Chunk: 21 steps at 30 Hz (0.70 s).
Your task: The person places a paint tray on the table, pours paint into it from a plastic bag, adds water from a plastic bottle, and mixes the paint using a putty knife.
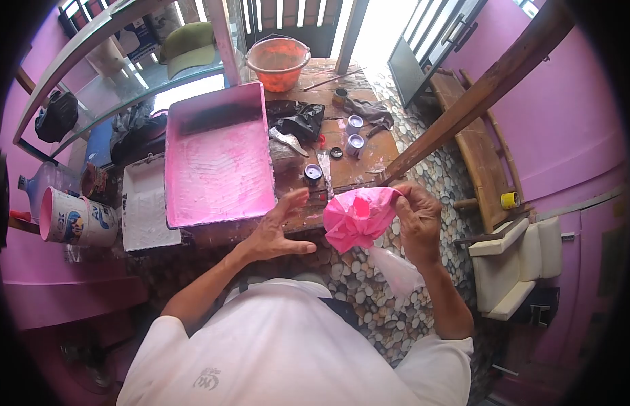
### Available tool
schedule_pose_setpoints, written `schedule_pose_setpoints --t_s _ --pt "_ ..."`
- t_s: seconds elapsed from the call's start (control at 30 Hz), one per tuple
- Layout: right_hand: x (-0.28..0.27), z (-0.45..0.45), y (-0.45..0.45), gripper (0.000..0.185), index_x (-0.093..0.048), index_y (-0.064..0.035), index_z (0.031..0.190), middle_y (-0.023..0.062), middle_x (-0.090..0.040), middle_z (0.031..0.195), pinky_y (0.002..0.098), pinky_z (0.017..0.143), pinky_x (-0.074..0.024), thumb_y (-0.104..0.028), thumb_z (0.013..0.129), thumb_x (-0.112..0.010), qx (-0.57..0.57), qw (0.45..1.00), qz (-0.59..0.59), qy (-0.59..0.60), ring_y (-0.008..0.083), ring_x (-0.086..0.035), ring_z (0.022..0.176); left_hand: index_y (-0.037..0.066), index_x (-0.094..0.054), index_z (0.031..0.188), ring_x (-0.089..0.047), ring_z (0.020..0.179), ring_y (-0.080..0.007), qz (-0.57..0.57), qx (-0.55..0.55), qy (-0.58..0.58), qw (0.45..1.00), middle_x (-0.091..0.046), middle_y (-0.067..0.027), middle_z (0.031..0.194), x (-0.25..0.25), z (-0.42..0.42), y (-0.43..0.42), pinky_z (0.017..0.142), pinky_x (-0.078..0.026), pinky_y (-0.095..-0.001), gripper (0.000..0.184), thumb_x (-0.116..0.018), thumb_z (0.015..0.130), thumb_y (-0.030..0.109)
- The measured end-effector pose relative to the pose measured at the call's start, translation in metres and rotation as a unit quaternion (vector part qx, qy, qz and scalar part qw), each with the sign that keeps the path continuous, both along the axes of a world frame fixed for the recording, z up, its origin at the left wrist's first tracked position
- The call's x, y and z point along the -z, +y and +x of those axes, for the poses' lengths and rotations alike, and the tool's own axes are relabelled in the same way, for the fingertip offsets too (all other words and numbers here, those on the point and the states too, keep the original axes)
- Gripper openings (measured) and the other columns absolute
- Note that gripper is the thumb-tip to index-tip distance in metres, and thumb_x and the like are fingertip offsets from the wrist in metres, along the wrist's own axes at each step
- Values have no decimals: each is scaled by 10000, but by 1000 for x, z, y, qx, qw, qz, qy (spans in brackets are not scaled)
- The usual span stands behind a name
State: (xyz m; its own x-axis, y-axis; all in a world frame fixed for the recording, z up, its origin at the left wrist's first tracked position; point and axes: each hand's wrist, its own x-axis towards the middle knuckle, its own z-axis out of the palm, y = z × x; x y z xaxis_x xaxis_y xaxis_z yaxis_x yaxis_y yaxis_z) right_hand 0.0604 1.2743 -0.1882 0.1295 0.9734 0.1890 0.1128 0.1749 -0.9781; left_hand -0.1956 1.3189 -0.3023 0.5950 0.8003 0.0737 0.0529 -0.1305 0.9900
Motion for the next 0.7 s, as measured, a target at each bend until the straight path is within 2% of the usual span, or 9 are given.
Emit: schedule_pose_setpoints --t_s 0.03,0.07,0.17,0.27,0.3,0.4,0.53,0.67,0.7 --pt "-10 -4 4 113 -606 24 887 23 -617 805 206 666 -452 -1 910 -498 -5 1000 7 -21 52 -552 725 88 -275 1426 -417 1270 -303 71 -2 2 997 -423 -167 1367 -4 9 10 1063 -355 -425 1088 -849 592 484" --pt "-23 -10 7 113 -606 24 887 23 -617 805 206 666 -452 -1 910 -498 -9 1000 9 -20 52 -552 725 88 -275 1426 -417 1270 -303 73 -5 3 997 -423 -167 1367 -7 17 21 1063 -355 -425 1088 -849 592 484" --pt "-58 -31 21 112 -603 16 843 8 -612 754 198 637 -445 -13 904 -513 -45 999 -1 -30 41 -549 695 82 -251 1437 -421 1258 -257 -24 155 -90 983 -404 -138 1389 -23 34 43 1065 -348 -360 1196 -868 506 509" --pt "-89 -55 41 127 -608 8 830 15 -619 738 191 611 -439 -39 908 -520 -66 996 11 -59 37 -544 666 68 -257 1431 -428 1247 -228 -99 242 -26 965 -407 -115 1388 -41 21 58 1059 -353 -357 1213 -890 473 458" --pt "-96 -61 49 127 -608 8 830 15 -619 738 191 611 -439 -39 908 -520 -71 996 12 -59 37 -544 666 49 -251 1426 -430 1247 -227 -165 236 -142 947 -418 -124 1376 -40 20 58 1064 -348 -373 1203 -892 484 435" --pt "-109 -85 82 147 -600 -10 793 14 -611 703 185 557 -449 -46 906 -514 -96 993 3 -64 37 -539 607 29 -235 1426 -434 1246 -236 -202 218 -237 925 -430 -143 1358 -39 0 68 1074 -336 -381 1183 -881 518 426" --pt "-110 -110 135 141 -590 -48 804 -7 -605 729 201 565 -479 -112 915 -533 -97 990 -74 -66 34 -543 606 13 -225 1428 -427 1256 -242 -271 229 -277 893 -438 -146 1349 -17 -26 80 1081 -326 -388 1186 -872 541 461" --pt "-106 -142 182 160 -608 -48 794 5 -609 704 205 534 -480 -138 909 -542 -71 986 -131 -69 50 -546 571 8 -273 1405 -426 1263 -211 -325 269 -331 844 -431 -122 1368 6 -45 84 1069 -352 -372 1031 -758 677 553" --pt "-103 -148 194 155 -609 -45 798 7 -612 707 209 533 -491 -140 906 -552 -65 984 -143 -79 55 -560 574 4 -354 1360 -468 1228 -202 -332 253 -361 834 -473 -119 1332 5 -50 82 1047 -379 -364 884 -702 747 537"
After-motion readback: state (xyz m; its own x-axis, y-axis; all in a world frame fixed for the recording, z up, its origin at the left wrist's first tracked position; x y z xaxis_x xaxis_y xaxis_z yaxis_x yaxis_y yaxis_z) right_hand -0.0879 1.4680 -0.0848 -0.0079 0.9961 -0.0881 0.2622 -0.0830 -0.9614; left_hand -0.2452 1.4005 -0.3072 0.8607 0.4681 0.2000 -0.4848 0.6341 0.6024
